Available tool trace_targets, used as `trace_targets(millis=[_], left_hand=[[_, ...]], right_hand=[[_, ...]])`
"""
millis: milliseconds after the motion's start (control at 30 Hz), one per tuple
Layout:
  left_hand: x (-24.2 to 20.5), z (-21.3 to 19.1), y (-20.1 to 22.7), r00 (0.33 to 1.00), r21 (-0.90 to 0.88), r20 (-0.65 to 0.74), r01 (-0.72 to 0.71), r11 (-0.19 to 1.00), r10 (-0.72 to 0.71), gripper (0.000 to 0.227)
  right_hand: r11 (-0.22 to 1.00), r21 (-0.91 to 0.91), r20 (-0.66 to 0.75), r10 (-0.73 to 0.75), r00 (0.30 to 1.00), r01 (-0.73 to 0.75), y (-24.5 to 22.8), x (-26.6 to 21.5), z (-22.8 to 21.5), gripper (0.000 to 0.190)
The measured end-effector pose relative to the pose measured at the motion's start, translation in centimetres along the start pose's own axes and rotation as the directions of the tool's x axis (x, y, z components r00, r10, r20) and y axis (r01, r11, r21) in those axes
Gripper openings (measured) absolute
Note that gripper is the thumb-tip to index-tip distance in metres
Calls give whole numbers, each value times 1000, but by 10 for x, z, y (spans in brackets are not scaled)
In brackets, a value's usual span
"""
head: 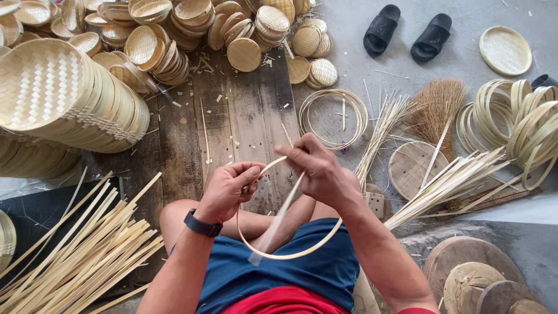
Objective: The person bends and secures thin bamboo strips into circular frames, using hands to weave ends together and check the circular shape against other bamboo components.
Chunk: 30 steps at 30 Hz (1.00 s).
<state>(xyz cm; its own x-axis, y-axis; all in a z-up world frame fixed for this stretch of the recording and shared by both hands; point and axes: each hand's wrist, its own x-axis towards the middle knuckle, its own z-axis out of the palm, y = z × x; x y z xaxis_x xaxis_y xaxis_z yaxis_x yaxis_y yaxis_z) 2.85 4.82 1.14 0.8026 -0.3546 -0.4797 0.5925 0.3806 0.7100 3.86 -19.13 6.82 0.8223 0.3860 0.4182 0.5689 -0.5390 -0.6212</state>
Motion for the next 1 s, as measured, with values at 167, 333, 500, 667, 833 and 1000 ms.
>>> trace_targets(millis=[167, 333, 500, 667, 833, 1000], left_hand=[[5, 4, -4, 993, 57, 49, 106, 993, -109, 25], [23, 15, 3, 954, 271, 0, 289, 918, -300, 61], [39, 28, -12, 989, 422, -12, 140, 896, -148, 79], [58, 30, -29, 995, 391, -31, 97, 915, -92, 76], [72, -7, -23, 977, 326, -64, -174, 929, 205, 45], [27, -147, -33, 711, 817, -404, -4, 577, 576, 45]], right_hand=[[917, -182, -12, -362, 932, 354, 9, 7, 9, 25], [921, -129, 82, -359, 930, 367, 15, 0, 27, 22], [961, -201, 87, -173, 981, 188, 20, -11, 41, 21], [988, -96, 33, -116, 993, 119, 37, -14, 42, 20], [993, -33, -61, 115, 992, -117, 106, -18, 22, 17], [591, -20, -341, 754, 561, -806, 211, -50, -4, 33]])
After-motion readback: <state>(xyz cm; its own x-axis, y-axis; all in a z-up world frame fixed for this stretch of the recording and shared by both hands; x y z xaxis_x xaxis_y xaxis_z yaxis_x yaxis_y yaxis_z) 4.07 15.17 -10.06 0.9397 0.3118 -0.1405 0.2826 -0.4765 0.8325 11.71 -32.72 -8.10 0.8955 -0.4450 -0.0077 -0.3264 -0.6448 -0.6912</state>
